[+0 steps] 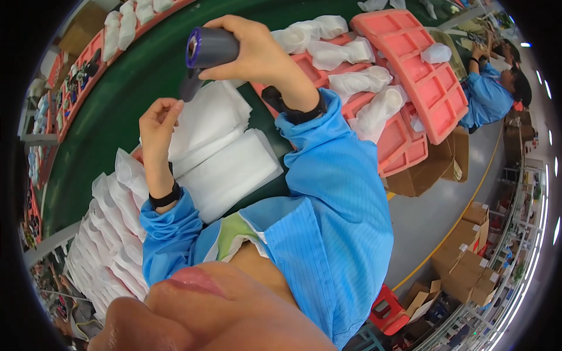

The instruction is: Packaging small electronic components into protective bags and organizing them into trays on a production floor.

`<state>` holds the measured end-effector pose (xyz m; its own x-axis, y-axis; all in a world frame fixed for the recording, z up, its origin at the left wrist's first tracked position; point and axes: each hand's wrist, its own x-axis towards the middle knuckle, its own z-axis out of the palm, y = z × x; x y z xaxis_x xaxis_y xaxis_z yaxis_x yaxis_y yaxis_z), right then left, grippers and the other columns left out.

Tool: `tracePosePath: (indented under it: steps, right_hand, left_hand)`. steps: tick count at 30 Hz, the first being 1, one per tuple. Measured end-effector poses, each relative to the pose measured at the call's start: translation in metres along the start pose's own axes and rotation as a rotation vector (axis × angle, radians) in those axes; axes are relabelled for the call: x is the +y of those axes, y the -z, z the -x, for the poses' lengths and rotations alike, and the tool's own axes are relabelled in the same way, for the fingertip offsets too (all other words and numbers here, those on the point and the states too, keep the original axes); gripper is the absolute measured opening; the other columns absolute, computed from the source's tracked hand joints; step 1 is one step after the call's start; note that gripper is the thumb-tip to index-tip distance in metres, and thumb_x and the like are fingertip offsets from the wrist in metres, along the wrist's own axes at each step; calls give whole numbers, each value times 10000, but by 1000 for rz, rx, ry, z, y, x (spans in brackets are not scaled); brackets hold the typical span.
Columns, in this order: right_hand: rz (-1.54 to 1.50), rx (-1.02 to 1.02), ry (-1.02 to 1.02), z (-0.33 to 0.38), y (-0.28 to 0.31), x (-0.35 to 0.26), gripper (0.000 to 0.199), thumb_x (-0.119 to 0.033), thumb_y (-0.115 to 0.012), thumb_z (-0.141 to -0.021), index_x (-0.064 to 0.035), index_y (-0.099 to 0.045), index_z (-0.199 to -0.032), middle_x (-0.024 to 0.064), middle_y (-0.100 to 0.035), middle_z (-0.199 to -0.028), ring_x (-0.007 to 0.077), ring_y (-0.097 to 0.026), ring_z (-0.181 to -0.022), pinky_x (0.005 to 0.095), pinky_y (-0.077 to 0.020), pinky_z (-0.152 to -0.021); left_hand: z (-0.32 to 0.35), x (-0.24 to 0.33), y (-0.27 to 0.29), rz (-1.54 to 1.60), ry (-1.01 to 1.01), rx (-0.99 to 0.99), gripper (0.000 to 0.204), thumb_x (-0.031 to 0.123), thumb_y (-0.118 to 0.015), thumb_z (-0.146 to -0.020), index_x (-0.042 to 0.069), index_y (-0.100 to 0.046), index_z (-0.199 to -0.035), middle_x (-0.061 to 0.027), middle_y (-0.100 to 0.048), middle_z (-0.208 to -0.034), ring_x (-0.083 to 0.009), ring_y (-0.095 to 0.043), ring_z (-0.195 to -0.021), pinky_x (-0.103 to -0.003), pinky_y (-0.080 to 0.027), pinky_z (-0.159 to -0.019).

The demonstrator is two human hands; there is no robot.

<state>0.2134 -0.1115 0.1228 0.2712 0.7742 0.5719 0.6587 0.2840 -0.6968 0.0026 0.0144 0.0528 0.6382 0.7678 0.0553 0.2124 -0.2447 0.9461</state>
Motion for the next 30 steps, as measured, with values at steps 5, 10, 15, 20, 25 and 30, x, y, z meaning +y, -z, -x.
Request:
tracePosePath:
  steps: [5, 10, 15, 20, 25, 30]
  right_hand:
    - [-276, -49, -77, -7, -2, -27, 445, -106, -771, -698, -9, -553, -1074, 43, -612, -969, 120, -580, -880, 260, -458, -803]
    - [-218, -21, 172, -6, -11, -3, 567, -131, -848, -598, -28, -589, -1091, 93, -624, -1020, 196, -626, -936, 290, -503, -827]
    - [-155, -11, 311, -3, -38, -2, 532, -135, -791, -611, -58, -585, -1095, 103, -576, -1037, 255, -584, -969, 337, -482, -826]
    - [-156, 41, 426, 11, -71, 0, 545, -101, -749, -601, -73, -574, -1117, 100, -546, -1033, 284, -559, -961, 364, -489, -762]
    - [-21, 4, 431, 19, -86, -11, 573, -112, -779, -622, -94, -569, -1156, 90, -525, -1048, 281, -560, -964, 366, -506, -695]
    - [13, 8, 400, 22, -80, -17, 628, -106, -792, -629, -97, -549, -1208, 90, -521, -1050, 279, -562, -949, 359, -516, -637]
  left_hand:
    - [5, 3, 14, 212, 57, 52, 149, 157, -679, -857, 18, -645, -896, 3, -609, -742, -66, -513, -573, -208, -376, -511]
    - [7, 22, 6, 383, -89, 106, 140, 144, -636, -895, 8, -625, -925, -14, -603, -747, -73, -535, -628, -209, -392, -544]
    - [24, 36, 2, 513, -196, 247, 194, 135, -560, -950, -20, -566, -1067, -56, -585, -944, -102, -539, -807, -237, -435, -725]
    - [22, 25, 14, 766, -279, 45, 219, 186, -550, -964, -2, -518, -1073, -69, -540, -997, -135, -505, -961, -279, -393, -894]
    - [21, 15, 24, 849, -348, 110, 266, 166, -545, -965, -26, -513, -1146, -101, -557, -1078, -176, -531, -1016, -318, -412, -926]
    - [49, 39, -6, 257, -450, 386, 145, 51, -581, -913, -38, -577, -1028, -94, -604, -979, -187, -575, -897, -298, -474, -813]
